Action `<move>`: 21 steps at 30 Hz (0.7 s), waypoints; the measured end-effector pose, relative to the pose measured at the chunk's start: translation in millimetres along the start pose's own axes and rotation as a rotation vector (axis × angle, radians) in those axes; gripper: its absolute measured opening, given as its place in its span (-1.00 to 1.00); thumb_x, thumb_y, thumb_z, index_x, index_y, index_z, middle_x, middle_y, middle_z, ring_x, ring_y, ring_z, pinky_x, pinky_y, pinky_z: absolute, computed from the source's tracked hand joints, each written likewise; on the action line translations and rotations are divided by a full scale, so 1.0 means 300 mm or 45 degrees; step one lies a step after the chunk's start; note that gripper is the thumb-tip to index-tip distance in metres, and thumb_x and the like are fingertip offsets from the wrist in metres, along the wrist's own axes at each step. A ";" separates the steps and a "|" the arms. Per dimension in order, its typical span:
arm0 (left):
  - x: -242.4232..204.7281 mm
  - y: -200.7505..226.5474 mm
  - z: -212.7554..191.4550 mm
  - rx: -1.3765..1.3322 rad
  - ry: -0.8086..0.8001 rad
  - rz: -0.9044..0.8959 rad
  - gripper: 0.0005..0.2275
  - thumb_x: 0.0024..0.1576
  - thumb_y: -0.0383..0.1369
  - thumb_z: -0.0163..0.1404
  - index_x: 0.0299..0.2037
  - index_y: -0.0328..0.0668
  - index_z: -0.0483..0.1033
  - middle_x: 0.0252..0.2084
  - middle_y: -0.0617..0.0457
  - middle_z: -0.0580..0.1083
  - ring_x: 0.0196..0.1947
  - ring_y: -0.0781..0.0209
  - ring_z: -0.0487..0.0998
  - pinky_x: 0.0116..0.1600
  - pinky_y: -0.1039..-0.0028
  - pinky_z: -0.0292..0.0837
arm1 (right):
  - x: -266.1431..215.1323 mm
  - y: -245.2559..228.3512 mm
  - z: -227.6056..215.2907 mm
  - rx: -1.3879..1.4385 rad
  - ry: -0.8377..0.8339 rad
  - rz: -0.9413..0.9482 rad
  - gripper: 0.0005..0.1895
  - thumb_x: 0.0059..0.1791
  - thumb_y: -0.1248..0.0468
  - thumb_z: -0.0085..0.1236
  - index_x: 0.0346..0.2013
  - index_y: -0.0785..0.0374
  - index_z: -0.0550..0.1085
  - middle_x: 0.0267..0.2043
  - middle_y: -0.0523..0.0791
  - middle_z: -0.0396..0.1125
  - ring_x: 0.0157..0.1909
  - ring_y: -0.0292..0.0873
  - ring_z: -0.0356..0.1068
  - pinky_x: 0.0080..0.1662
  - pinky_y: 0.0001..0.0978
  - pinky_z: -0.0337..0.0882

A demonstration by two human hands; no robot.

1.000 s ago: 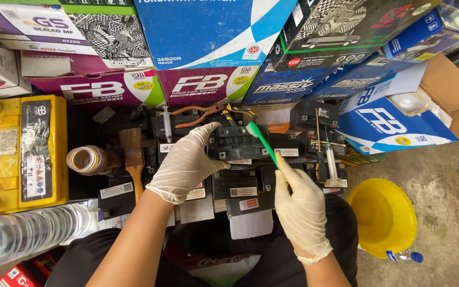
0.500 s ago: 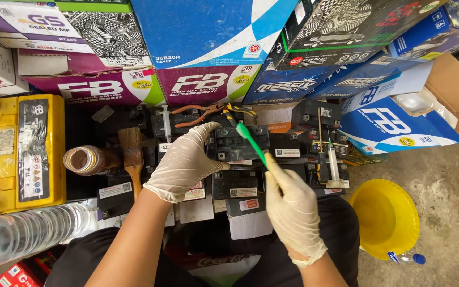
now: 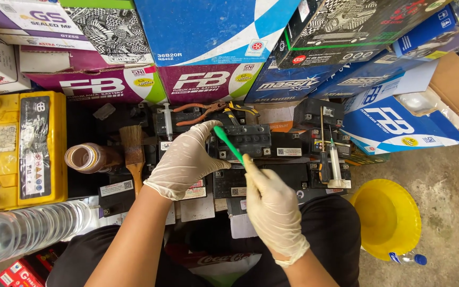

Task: Cleaning a battery component with a toothbrush and using a syringe to handle fluid

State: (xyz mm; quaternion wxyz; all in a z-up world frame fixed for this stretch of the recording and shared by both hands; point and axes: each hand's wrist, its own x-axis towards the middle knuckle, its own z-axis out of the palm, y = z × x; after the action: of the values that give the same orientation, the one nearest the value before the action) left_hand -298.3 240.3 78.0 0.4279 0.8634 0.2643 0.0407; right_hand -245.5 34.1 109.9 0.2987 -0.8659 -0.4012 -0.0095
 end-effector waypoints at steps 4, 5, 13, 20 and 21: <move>0.004 -0.016 0.005 0.044 0.003 0.015 -0.10 -0.29 -0.17 0.49 0.34 -0.03 0.34 0.27 0.05 0.48 0.24 0.02 0.48 0.29 0.29 0.33 | 0.004 0.038 -0.041 -0.010 -0.023 0.048 -0.52 0.06 0.26 0.14 0.29 -0.10 0.44 -0.49 -0.26 0.23 -0.64 -0.20 0.18 -0.53 -0.19 0.19; 0.000 -0.001 -0.008 0.023 -0.020 -0.016 -0.11 -0.29 -0.20 0.49 0.34 -0.01 0.34 0.26 0.07 0.49 0.22 0.05 0.50 0.28 0.31 0.34 | 0.006 0.061 -0.056 -0.017 0.000 0.056 -0.55 0.07 0.28 0.10 0.28 -0.02 0.44 -0.50 -0.26 0.26 -0.66 -0.28 0.13 -0.60 -0.35 0.17; -0.009 0.020 -0.016 -0.008 -0.006 0.025 -0.13 -0.30 -0.24 0.48 0.31 -0.01 0.36 0.23 0.06 0.50 0.21 0.06 0.51 0.25 0.32 0.36 | 0.000 0.041 -0.023 0.045 -0.001 0.007 -0.50 0.05 0.30 0.14 0.31 -0.05 0.42 -0.47 -0.26 0.24 -0.59 -0.24 0.18 -0.50 -0.24 0.20; -0.020 0.066 -0.045 0.061 -0.099 -0.140 -0.12 -0.26 -0.19 0.45 0.36 0.09 0.32 0.23 0.08 0.51 0.18 0.00 0.52 0.23 0.26 0.38 | -0.002 0.111 -0.104 -0.086 0.092 0.092 -0.55 0.06 0.30 0.15 0.27 -0.04 0.48 -0.47 -0.27 0.24 -0.60 -0.22 0.14 -0.47 -0.30 0.21; -0.026 0.075 -0.050 0.039 -0.093 -0.150 -0.15 -0.25 -0.21 0.44 0.34 0.13 0.33 0.20 0.10 0.52 0.15 0.01 0.54 0.20 0.27 0.40 | -0.003 0.121 -0.123 -0.083 0.127 0.142 -0.57 0.06 0.32 0.17 0.24 -0.01 0.51 -0.46 -0.25 0.22 -0.56 -0.21 0.11 -0.40 -0.35 0.23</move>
State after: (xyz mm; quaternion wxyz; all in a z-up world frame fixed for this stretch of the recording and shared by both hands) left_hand -299.9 236.2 105.8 0.4259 0.8536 0.2995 -0.0202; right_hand -212.5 -4.1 121.6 0.2899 -0.8947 -0.3363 -0.0490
